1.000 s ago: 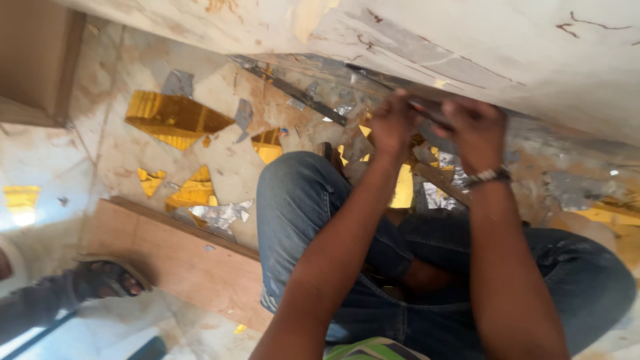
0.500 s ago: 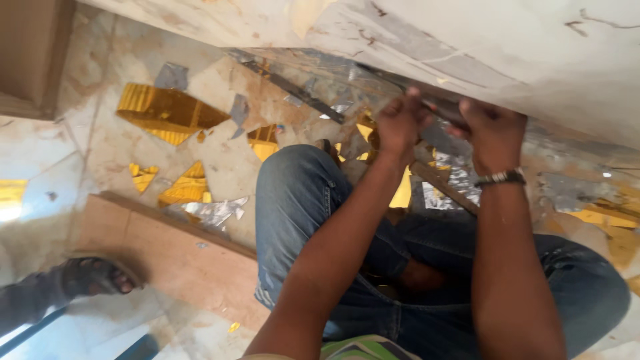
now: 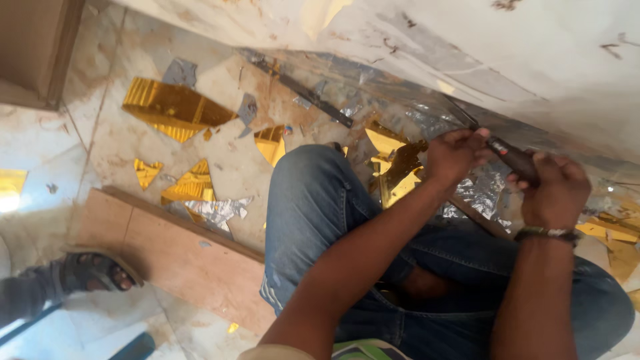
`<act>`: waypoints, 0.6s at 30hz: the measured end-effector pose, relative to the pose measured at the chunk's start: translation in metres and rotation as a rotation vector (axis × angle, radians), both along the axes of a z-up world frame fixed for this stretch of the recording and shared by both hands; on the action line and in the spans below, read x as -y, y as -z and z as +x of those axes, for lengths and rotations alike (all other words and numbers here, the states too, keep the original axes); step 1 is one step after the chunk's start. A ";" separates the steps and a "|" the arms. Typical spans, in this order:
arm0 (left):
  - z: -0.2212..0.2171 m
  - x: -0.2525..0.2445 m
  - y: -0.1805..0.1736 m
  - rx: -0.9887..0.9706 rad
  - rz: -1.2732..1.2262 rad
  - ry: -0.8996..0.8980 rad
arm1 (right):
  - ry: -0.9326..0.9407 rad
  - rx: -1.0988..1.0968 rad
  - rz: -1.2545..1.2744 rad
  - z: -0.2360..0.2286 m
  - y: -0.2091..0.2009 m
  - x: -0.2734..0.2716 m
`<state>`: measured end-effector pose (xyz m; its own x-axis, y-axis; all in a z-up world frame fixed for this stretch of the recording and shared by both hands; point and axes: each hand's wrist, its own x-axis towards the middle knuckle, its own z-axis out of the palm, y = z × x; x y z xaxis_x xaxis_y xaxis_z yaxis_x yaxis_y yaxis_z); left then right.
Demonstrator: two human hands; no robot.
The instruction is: The person removes gold decorative material from a wall surface using a handheld scraper and their fingers, picking away loose fragments.
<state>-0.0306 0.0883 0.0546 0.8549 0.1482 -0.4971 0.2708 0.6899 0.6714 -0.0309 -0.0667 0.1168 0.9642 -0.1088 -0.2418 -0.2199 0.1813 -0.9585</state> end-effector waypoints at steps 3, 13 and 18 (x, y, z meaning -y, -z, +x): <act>0.003 -0.002 -0.004 -0.009 -0.026 -0.059 | -0.035 -0.023 -0.042 0.001 -0.006 0.004; -0.012 0.053 -0.004 0.057 -0.083 0.044 | -0.078 -0.028 0.006 -0.019 -0.014 0.059; 0.008 0.009 0.005 -0.062 -0.051 -0.047 | 0.026 -0.021 -0.125 0.019 -0.001 -0.002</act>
<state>-0.0225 0.0792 0.0499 0.8149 0.1601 -0.5570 0.2776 0.7358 0.6177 -0.0124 -0.0643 0.1178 0.9557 -0.1638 -0.2447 -0.2368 0.0665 -0.9693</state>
